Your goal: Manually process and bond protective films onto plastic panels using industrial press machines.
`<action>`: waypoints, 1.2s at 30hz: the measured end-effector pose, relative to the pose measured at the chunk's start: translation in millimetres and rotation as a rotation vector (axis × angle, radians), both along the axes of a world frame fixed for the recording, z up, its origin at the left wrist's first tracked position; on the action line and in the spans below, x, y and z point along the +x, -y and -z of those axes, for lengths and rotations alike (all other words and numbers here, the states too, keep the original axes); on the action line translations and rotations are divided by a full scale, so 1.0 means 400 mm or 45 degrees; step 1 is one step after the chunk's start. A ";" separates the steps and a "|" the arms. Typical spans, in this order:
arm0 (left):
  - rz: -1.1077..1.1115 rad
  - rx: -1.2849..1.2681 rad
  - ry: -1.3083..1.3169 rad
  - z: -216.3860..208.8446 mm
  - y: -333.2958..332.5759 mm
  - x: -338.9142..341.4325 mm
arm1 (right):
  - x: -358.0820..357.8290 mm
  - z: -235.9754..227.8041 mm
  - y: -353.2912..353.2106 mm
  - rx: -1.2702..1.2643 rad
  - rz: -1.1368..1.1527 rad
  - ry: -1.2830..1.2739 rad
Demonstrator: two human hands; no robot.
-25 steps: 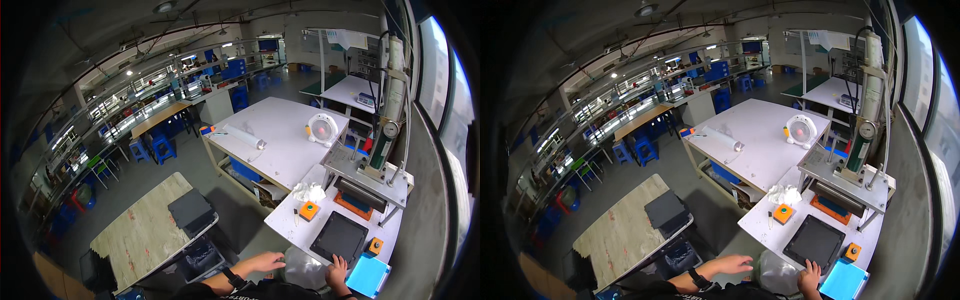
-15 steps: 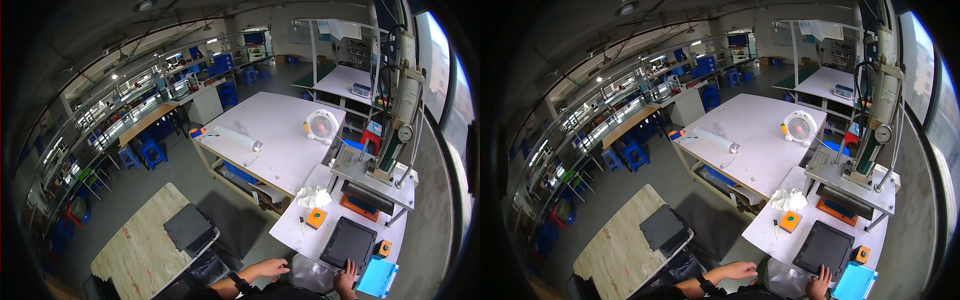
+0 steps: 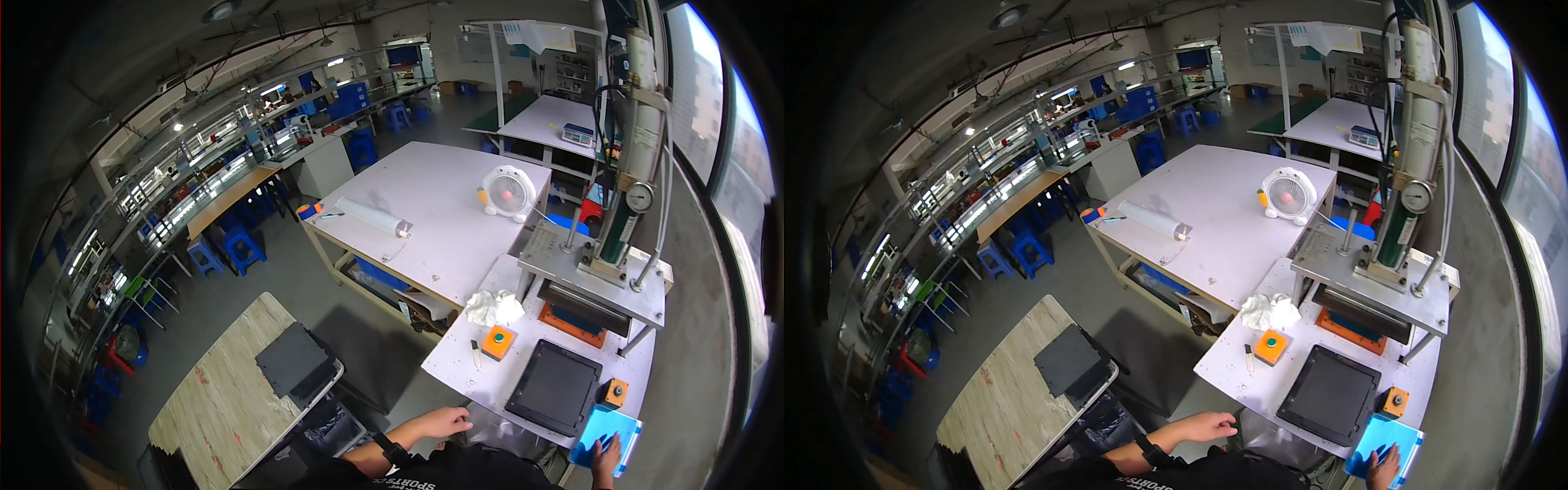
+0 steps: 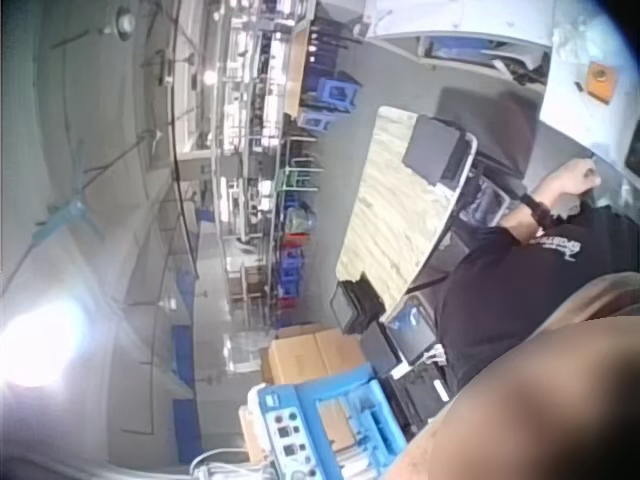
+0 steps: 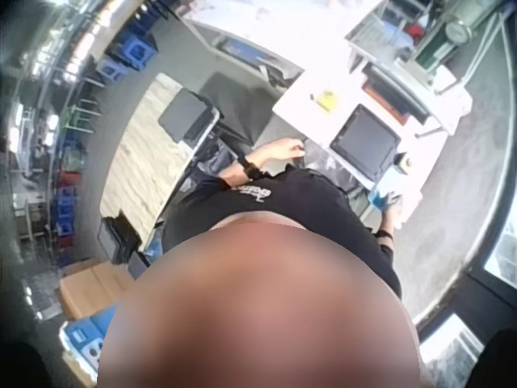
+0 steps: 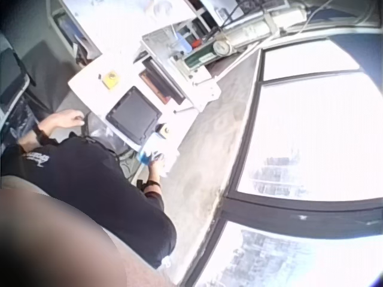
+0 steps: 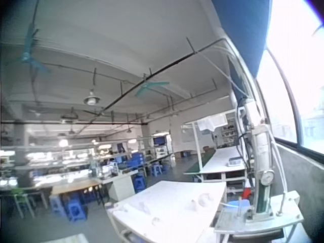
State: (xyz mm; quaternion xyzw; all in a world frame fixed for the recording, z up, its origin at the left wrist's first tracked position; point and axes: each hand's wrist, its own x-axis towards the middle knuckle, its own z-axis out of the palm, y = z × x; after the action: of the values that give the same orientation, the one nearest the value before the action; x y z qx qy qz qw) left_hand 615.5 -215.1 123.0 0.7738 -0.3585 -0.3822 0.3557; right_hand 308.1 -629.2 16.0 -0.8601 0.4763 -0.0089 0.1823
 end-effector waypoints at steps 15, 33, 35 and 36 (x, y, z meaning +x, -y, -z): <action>-0.002 0.086 0.153 -0.048 0.136 -0.041 | -0.077 0.052 -0.015 -0.008 -0.530 -0.164; 0.034 0.114 0.119 -0.066 0.162 -0.004 | -0.096 -0.021 0.013 0.424 -0.510 0.381; 0.052 0.112 0.095 -0.059 0.165 -0.007 | -0.090 -0.005 0.007 0.398 -0.345 0.417; 0.057 0.102 0.103 -0.055 0.166 -0.008 | -0.084 -0.013 0.001 0.372 -0.188 0.458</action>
State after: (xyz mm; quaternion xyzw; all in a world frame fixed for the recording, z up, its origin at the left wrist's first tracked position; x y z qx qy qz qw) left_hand 612.4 -281.4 145.0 0.7940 -0.3742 -0.3726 0.3013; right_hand 274.5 -629.5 21.3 -0.8417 0.3681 -0.0797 0.3869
